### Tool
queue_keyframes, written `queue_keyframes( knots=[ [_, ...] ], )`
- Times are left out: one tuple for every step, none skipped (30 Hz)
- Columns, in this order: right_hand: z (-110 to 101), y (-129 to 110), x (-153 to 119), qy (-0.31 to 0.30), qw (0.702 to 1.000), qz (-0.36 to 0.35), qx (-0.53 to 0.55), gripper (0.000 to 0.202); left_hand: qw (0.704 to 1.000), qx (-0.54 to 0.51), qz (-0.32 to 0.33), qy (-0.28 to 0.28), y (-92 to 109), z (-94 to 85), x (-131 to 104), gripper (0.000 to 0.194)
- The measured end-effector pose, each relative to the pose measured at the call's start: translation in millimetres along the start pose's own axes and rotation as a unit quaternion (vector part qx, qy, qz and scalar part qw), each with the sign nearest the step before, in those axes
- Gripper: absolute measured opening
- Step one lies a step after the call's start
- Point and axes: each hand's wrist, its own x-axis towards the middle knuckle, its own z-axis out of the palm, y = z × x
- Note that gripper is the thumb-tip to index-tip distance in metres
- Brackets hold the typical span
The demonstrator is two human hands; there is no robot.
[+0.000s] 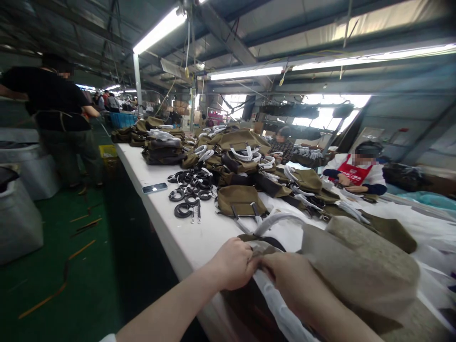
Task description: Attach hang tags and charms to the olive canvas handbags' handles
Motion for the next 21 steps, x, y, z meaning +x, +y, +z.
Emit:
queue_keyframes(
  knots=[
    [-4,-2,4,0.011,1.000,-0.001,-0.007,0.022,1.000,0.004,0.007,0.005,1,4.1,2,0.037],
    [-6,-3,6,0.020,1.000,-0.005,-0.007,0.022,1.000,0.001,0.010,0.013,2,8.2,2,0.032],
    [-6,-2,8,0.023,1.000,-0.009,0.001,0.023,1.000,-0.015,0.014,0.020,2,11.6,2,0.026],
    [-3,0,8,0.018,1.000,-0.012,0.017,0.023,0.998,-0.047,0.019,0.027,2,14.2,1,0.020],
    [3,5,9,0.003,0.999,-0.014,0.040,0.024,0.994,-0.095,0.019,0.041,0,16.0,-1,0.014],
    [10,10,8,-0.020,0.998,-0.013,0.064,0.025,0.987,-0.148,0.010,0.066,-3,17.4,-5,0.008],
    [18,16,8,-0.038,0.995,-0.010,0.088,0.026,0.974,-0.202,-0.011,0.105,-8,19.0,-9,0.006],
    [25,23,7,-0.046,0.993,-0.004,0.110,0.026,0.953,-0.255,-0.049,0.156,-15,21.7,-15,0.010],
    [31,28,6,-0.049,0.990,0.003,0.135,0.026,0.925,-0.300,-0.099,0.212,-22,25.9,-20,0.017],
    [35,32,6,-0.047,0.986,0.012,0.158,0.028,0.893,-0.334,-0.154,0.261,-31,31.9,-25,0.024],
    [36,34,6,-0.045,0.983,0.020,0.176,0.031,0.861,-0.361,-0.203,0.294,-40,39.4,-29,0.031],
    [36,35,7,-0.046,0.978,0.034,0.201,0.034,0.840,-0.383,-0.236,0.303,-48,48.1,-32,0.039],
    [34,34,8,-0.055,0.970,0.050,0.231,0.037,0.828,-0.402,-0.255,0.297,-55,57.0,-33,0.045],
    [32,33,10,-0.068,0.960,0.066,0.263,0.042,0.824,-0.416,-0.261,0.281,-61,65.4,-33,0.050],
    [31,32,12,-0.084,0.950,0.081,0.289,0.047,0.825,-0.430,-0.256,0.262,-64,72.5,-32,0.053],
    [31,31,15,-0.094,0.943,0.098,0.305,0.052,0.825,-0.447,-0.244,0.244,-66,77.8,-30,0.055],
    [33,32,19,-0.092,0.939,0.120,0.308,0.054,0.825,-0.465,-0.227,0.227,-66,81.2,-26,0.056],
    [37,35,23,-0.081,0.941,0.141,0.296,0.053,0.826,-0.480,-0.206,0.213,-64,82.7,-23,0.057],
    [42,40,26,-0.063,0.947,0.156,0.274,0.051,0.826,-0.491,-0.186,0.204,-62,82.8,-20,0.057],
    [48,45,30,-0.047,0.950,0.168,0.258,0.047,0.826,-0.500,-0.169,0.197,-60,81.8,-17,0.056],
    [55,52,32,-0.034,0.952,0.174,0.249,0.041,0.829,-0.500,-0.158,0.194,-57,80.2,-15,0.056]
  ],
)
